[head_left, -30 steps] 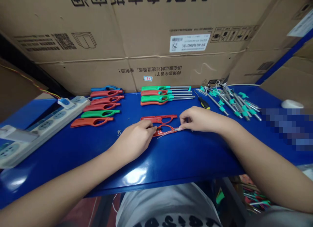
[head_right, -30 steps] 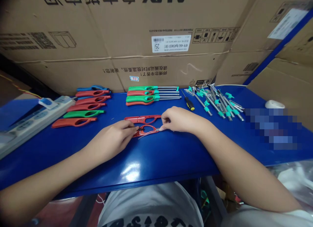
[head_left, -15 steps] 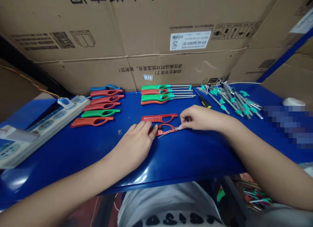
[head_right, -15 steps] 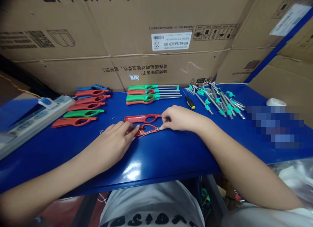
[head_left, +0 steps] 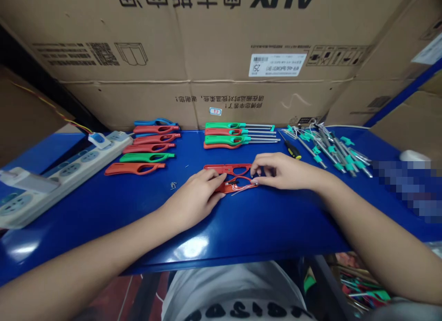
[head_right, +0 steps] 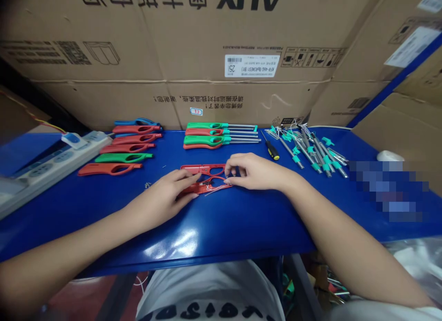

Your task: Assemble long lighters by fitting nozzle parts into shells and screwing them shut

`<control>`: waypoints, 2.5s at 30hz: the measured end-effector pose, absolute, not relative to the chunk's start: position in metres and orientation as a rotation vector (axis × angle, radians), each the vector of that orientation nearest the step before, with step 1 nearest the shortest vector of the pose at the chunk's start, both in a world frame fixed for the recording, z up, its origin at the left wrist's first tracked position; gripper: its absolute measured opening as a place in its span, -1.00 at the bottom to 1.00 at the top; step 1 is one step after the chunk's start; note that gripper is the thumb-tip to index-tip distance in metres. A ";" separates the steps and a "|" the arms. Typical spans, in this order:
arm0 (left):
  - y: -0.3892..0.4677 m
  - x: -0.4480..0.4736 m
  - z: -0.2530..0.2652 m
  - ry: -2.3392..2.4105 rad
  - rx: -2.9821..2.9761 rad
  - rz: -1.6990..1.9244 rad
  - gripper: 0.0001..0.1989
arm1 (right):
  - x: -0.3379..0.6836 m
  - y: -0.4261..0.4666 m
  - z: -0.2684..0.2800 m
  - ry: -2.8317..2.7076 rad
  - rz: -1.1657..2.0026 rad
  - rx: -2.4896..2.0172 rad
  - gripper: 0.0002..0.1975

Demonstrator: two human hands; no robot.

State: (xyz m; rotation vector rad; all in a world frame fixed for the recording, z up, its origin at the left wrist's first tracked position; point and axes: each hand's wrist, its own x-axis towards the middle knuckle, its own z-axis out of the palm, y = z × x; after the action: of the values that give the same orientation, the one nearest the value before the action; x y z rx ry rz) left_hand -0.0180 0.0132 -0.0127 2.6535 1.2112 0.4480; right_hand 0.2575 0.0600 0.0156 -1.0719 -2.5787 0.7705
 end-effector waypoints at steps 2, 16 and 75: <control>0.013 -0.017 -0.015 1.177 2.622 0.496 -0.60 | 0.249 0.057 0.009 -2.572 0.680 -1.023 -0.80; 0.011 -0.013 -0.021 1.108 2.549 0.587 -0.70 | 0.228 0.055 -0.013 -2.571 0.520 -0.931 -0.83; 0.010 -0.012 -0.008 0.984 2.711 0.399 -0.65 | 0.240 0.056 0.000 -2.599 0.820 -0.930 -0.88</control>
State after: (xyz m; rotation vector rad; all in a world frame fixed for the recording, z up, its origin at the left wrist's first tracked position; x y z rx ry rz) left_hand -0.0124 0.0095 -0.0080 2.7105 0.9843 0.3986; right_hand 0.2403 0.0560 -0.0001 -0.9296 -2.5985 0.8202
